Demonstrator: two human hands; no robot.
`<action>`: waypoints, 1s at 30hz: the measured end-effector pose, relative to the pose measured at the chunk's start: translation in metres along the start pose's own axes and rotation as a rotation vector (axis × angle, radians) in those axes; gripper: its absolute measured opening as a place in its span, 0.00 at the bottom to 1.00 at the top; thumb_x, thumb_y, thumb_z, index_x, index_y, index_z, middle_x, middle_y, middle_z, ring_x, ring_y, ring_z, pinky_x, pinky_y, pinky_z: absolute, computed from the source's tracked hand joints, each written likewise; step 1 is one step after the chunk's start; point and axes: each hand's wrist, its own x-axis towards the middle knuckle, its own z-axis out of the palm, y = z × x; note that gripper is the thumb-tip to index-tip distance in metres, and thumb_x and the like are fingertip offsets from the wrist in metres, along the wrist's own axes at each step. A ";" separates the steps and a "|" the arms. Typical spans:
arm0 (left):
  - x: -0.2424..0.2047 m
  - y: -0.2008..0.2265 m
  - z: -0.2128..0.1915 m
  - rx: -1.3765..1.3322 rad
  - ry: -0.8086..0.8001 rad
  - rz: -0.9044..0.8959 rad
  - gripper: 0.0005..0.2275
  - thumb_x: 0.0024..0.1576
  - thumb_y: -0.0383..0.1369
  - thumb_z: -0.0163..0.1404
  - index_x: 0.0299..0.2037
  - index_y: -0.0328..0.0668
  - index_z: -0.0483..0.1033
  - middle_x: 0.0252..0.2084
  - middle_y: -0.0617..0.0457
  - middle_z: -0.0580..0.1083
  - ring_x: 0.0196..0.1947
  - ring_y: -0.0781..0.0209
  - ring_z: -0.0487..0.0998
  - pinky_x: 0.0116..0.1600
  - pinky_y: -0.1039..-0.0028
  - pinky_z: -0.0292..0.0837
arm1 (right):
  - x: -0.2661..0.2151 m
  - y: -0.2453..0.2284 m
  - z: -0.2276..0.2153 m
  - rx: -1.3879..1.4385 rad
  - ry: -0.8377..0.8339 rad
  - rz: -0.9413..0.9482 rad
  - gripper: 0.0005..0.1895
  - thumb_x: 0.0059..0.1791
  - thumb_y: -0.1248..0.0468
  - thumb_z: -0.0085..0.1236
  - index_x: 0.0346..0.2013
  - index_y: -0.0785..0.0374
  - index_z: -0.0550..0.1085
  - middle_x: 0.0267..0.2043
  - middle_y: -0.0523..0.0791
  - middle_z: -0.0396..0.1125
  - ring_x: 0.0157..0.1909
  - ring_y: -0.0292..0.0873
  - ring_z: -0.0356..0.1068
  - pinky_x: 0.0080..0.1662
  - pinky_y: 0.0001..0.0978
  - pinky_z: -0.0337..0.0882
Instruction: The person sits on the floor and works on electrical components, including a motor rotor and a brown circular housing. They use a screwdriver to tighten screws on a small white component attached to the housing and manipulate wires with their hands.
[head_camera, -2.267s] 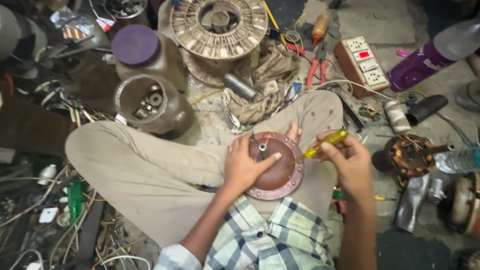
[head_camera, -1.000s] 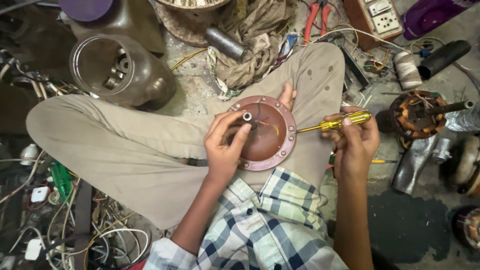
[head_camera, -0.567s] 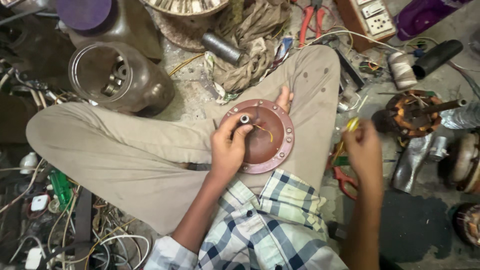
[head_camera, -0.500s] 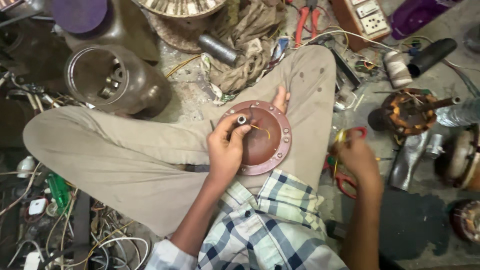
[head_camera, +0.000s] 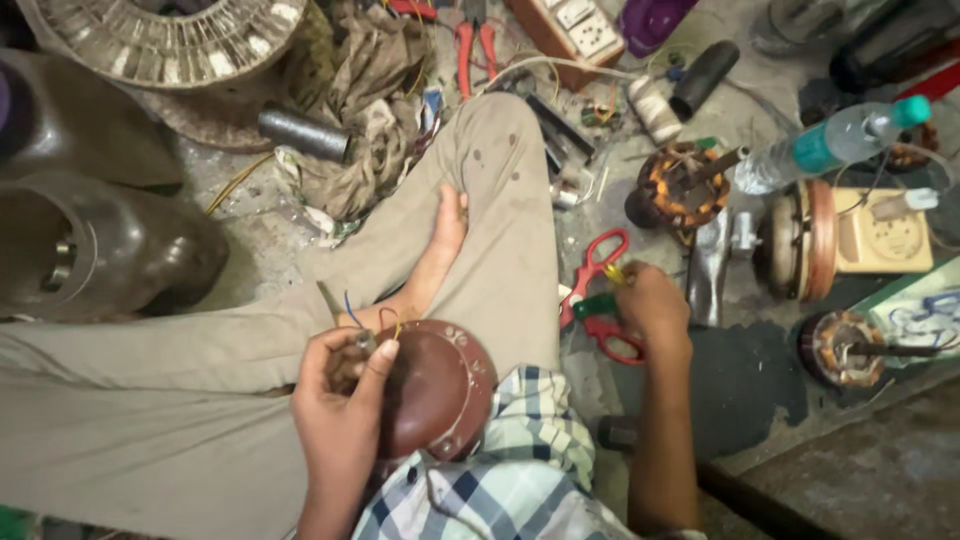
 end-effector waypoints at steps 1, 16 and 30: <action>0.005 -0.001 -0.001 -0.021 -0.012 0.013 0.11 0.54 0.25 0.60 0.45 0.34 0.74 0.34 0.55 0.76 0.32 0.72 0.73 0.36 0.81 0.70 | 0.006 0.000 -0.002 -0.048 0.074 -0.010 0.15 0.51 0.54 0.62 0.42 0.63 0.80 0.41 0.57 0.72 0.44 0.62 0.73 0.44 0.54 0.71; 0.038 -0.040 -0.035 -0.042 -0.366 0.049 0.12 0.58 0.29 0.53 0.48 0.30 0.79 0.52 0.49 0.75 0.47 0.61 0.79 0.54 0.73 0.73 | 0.083 -0.109 0.032 0.322 0.606 -0.290 0.28 0.43 0.54 0.70 0.52 0.61 0.70 0.46 0.56 0.69 0.47 0.63 0.70 0.45 0.53 0.70; 0.038 -0.017 -0.024 0.068 -0.218 0.132 0.19 0.70 0.38 0.34 0.51 0.33 0.78 0.49 0.45 0.79 0.50 0.57 0.78 0.60 0.71 0.70 | -0.004 -0.062 -0.064 1.484 -0.307 -0.423 0.18 0.50 0.76 0.61 0.55 0.67 0.74 0.49 0.49 0.74 0.49 0.43 0.76 0.49 0.34 0.79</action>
